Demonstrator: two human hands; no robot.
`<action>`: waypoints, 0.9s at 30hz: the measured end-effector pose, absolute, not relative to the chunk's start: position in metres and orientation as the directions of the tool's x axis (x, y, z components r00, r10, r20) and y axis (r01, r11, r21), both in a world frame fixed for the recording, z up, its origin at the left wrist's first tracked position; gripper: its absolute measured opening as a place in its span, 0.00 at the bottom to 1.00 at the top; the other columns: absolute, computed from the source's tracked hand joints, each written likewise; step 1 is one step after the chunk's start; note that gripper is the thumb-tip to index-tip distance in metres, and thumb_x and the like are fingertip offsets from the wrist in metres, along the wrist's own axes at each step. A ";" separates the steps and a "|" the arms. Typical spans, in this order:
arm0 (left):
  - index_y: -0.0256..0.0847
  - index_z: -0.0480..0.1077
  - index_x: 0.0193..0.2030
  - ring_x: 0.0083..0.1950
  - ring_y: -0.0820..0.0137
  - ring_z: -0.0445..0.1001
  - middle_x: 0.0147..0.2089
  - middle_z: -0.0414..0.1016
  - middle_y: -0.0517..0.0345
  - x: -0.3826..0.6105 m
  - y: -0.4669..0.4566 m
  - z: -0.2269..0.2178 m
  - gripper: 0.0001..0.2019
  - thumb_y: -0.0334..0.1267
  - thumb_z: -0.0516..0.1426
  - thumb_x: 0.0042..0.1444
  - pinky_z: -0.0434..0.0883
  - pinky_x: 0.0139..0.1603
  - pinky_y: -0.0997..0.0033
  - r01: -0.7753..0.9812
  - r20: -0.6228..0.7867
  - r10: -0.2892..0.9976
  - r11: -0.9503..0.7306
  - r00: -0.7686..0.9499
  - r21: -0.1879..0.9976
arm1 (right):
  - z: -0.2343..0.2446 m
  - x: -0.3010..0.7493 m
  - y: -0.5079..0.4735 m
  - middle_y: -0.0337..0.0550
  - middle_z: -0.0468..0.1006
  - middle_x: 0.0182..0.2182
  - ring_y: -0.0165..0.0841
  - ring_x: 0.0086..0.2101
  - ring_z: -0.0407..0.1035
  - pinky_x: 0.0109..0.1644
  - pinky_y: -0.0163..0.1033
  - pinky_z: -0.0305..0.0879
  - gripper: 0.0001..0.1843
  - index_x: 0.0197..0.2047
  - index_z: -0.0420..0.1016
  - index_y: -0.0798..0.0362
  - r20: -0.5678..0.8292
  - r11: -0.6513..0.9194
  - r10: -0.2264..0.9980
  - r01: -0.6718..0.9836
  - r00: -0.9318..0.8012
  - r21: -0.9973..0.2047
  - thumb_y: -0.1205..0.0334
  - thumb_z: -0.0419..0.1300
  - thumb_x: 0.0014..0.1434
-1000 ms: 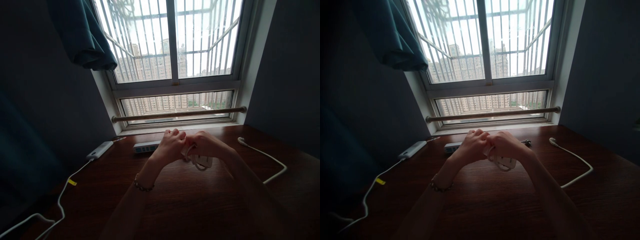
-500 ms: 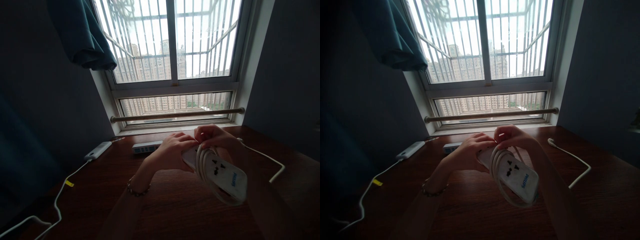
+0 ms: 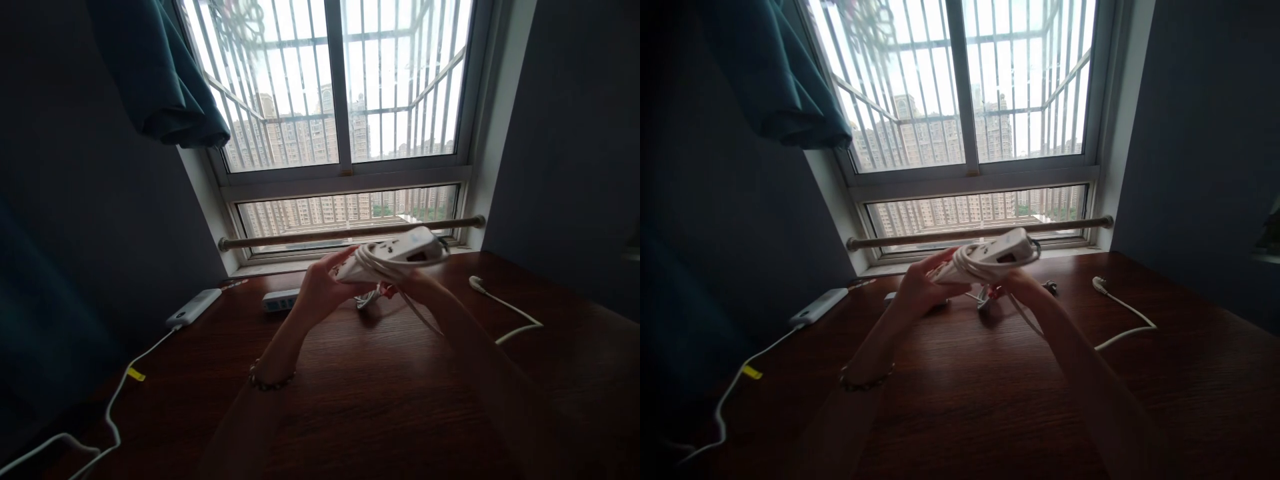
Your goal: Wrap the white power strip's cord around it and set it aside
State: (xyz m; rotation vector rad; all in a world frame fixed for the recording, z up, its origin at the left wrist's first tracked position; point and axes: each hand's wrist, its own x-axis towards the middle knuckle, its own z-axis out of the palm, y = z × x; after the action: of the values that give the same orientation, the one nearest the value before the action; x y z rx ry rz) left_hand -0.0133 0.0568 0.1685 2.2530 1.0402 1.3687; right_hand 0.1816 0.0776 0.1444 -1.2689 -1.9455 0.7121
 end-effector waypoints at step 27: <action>0.51 0.68 0.52 0.42 0.60 0.69 0.39 0.72 0.54 -0.006 0.074 0.144 0.27 0.55 0.61 0.44 0.63 0.40 0.65 0.832 0.425 0.719 -0.513 0.551 -0.211 | 0.168 0.187 0.056 0.37 0.77 0.27 0.30 0.30 0.68 0.33 0.34 0.52 0.05 0.32 0.76 0.51 0.558 0.706 0.596 0.708 -0.577 -0.021 0.63 0.59 0.55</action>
State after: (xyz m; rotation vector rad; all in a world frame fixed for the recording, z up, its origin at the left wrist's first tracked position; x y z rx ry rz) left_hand -0.0065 0.0741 0.1438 3.0991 1.6323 0.5173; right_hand 0.1871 0.0556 0.1678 -0.9940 -2.3730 -0.2765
